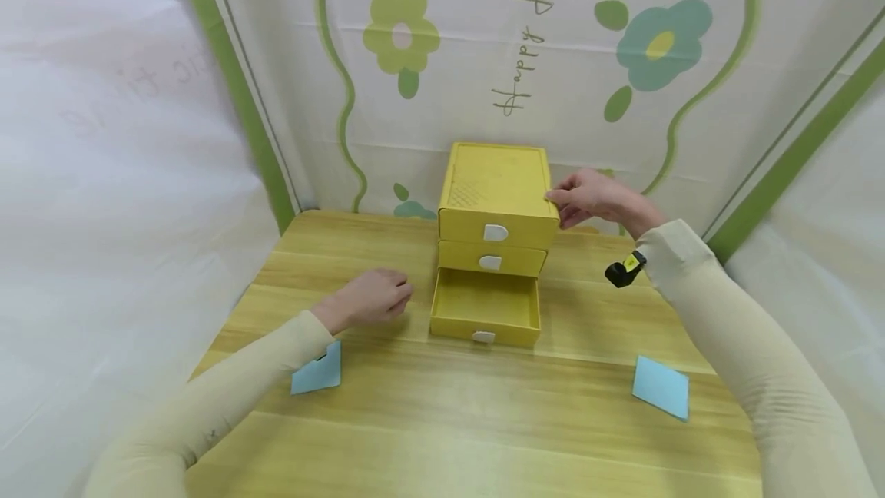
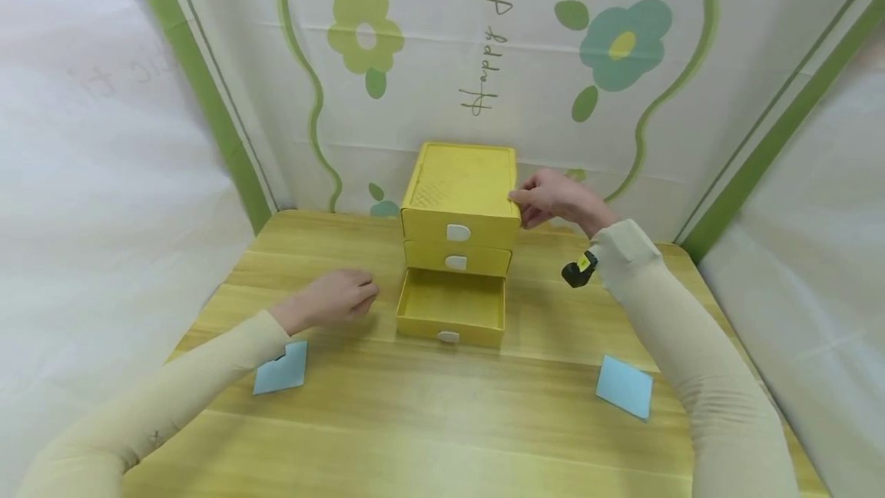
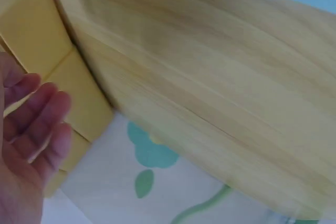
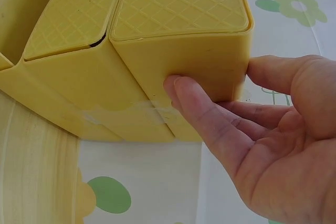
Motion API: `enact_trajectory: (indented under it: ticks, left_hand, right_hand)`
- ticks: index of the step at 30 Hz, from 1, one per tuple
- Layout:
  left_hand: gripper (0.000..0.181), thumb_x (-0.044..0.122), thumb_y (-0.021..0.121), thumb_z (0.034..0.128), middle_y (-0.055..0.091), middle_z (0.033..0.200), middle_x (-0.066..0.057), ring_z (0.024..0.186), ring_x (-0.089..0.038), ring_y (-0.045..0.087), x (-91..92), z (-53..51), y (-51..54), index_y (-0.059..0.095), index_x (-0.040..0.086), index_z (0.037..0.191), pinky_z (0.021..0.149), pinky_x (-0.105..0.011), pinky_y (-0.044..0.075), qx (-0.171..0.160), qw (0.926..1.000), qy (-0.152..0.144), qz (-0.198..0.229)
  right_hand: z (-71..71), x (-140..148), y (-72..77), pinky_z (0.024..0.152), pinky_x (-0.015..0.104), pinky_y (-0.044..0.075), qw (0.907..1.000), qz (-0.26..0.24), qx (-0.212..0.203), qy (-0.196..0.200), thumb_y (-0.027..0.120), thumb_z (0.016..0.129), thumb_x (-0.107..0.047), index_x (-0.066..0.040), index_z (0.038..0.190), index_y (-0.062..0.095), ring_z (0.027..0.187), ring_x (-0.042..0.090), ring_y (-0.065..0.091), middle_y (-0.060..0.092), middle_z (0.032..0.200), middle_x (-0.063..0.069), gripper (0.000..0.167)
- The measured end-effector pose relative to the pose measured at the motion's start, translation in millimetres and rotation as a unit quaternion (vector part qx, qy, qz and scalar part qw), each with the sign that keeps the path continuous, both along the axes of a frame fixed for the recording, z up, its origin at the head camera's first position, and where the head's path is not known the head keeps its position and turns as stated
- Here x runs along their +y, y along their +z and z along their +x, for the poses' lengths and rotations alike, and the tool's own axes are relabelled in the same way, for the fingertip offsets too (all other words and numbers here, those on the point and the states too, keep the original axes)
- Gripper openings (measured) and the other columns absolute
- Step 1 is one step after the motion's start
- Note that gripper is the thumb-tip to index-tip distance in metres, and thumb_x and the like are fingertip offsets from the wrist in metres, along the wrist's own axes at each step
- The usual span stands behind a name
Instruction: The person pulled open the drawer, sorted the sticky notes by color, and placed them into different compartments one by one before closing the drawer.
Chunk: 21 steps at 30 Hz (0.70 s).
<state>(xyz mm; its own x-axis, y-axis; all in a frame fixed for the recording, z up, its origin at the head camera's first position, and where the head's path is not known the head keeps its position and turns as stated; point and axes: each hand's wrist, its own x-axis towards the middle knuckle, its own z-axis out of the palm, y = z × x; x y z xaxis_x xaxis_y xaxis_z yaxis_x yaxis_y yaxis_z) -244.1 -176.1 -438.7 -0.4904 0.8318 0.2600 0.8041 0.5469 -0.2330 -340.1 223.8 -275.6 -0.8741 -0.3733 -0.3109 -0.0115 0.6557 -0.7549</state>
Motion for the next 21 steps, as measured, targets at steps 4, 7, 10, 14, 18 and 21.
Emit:
enact_trajectory:
  ticks: [4, 7, 10, 14, 18, 21]
  left_hand:
    - [0.011, 0.014, 0.062, 0.0922, 0.053, 0.070, 0.004, 0.061, -0.009, 0.047, -14.8, 0.7, -0.4, 0.062, 0.014, 0.082, 0.055, -0.023, 0.046, -0.050, 0.9981, 0.035, -0.001]
    - [0.013, 0.015, 0.066, 0.0919, 0.053, 0.069, 0.004, 0.060, -0.008, 0.047, -26.9, 1.4, -1.7, 0.061, 0.015, 0.079, 0.054, -0.023, 0.045, -0.079, 0.9952, 0.056, -0.009]
    - [0.016, 0.018, 0.068, 0.0914, 0.052, 0.068, 0.004, 0.058, -0.008, 0.046, -39.0, 3.1, -3.9, 0.061, 0.015, 0.077, 0.052, -0.023, 0.044, -0.096, 0.9919, 0.081, -0.021]
    - [0.014, 0.023, 0.068, 0.0917, 0.055, 0.071, 0.004, 0.059, -0.008, 0.047, -51.3, 7.7, -5.6, 0.063, 0.015, 0.082, 0.051, -0.024, 0.043, -0.109, 0.9893, 0.094, -0.025]
    - [0.012, 0.026, 0.067, 0.0919, 0.060, 0.080, 0.002, 0.063, -0.006, 0.049, -59.8, 14.4, -5.1, 0.064, 0.015, 0.087, 0.054, -0.025, 0.045, -0.158, 0.9815, 0.105, -0.024]
    - [0.013, 0.027, 0.069, 0.0910, 0.063, 0.083, 0.001, 0.065, -0.005, 0.050, -62.4, 16.4, -3.3, 0.065, 0.015, 0.088, 0.058, -0.025, 0.048, -0.200, 0.9720, 0.122, -0.020]
  right_hand:
    - [-0.2, -0.6, -0.2, 0.075, 0.036, 0.063, 1.0000, 0.003, -0.001, 0.003, 0.051, 0.103, -0.030, 0.006, 0.108, 0.057, 0.075, 0.021, 0.067, 0.061, 0.080, 0.008, 0.037]
    - [0.8, -0.8, 1.1, 0.075, 0.036, 0.063, 1.0000, 0.008, 0.002, 0.003, 0.050, 0.104, -0.030, 0.006, 0.109, 0.057, 0.075, 0.022, 0.067, 0.062, 0.081, 0.008, 0.037]
    - [2.1, -1.0, 2.2, 0.074, 0.035, 0.063, 0.9999, 0.011, 0.005, 0.003, 0.050, 0.104, -0.031, 0.006, 0.109, 0.057, 0.076, 0.022, 0.068, 0.062, 0.081, 0.008, 0.037]
    - [2.8, -1.1, 2.6, 0.073, 0.034, 0.063, 0.9999, 0.013, 0.007, 0.001, 0.050, 0.103, -0.030, 0.005, 0.107, 0.057, 0.075, 0.021, 0.067, 0.062, 0.081, 0.009, 0.036]
    - [0.7, -0.7, 1.2, 0.074, 0.035, 0.063, 0.9999, 0.012, 0.006, 0.002, 0.050, 0.103, -0.031, 0.004, 0.104, 0.058, 0.074, 0.021, 0.067, 0.062, 0.082, 0.010, 0.036]
    - [0.4, 0.6, 0.9, 0.073, 0.035, 0.063, 0.9999, 0.013, 0.010, 0.003, 0.050, 0.103, -0.031, 0.003, 0.102, 0.058, 0.074, 0.021, 0.067, 0.062, 0.082, 0.010, 0.035]
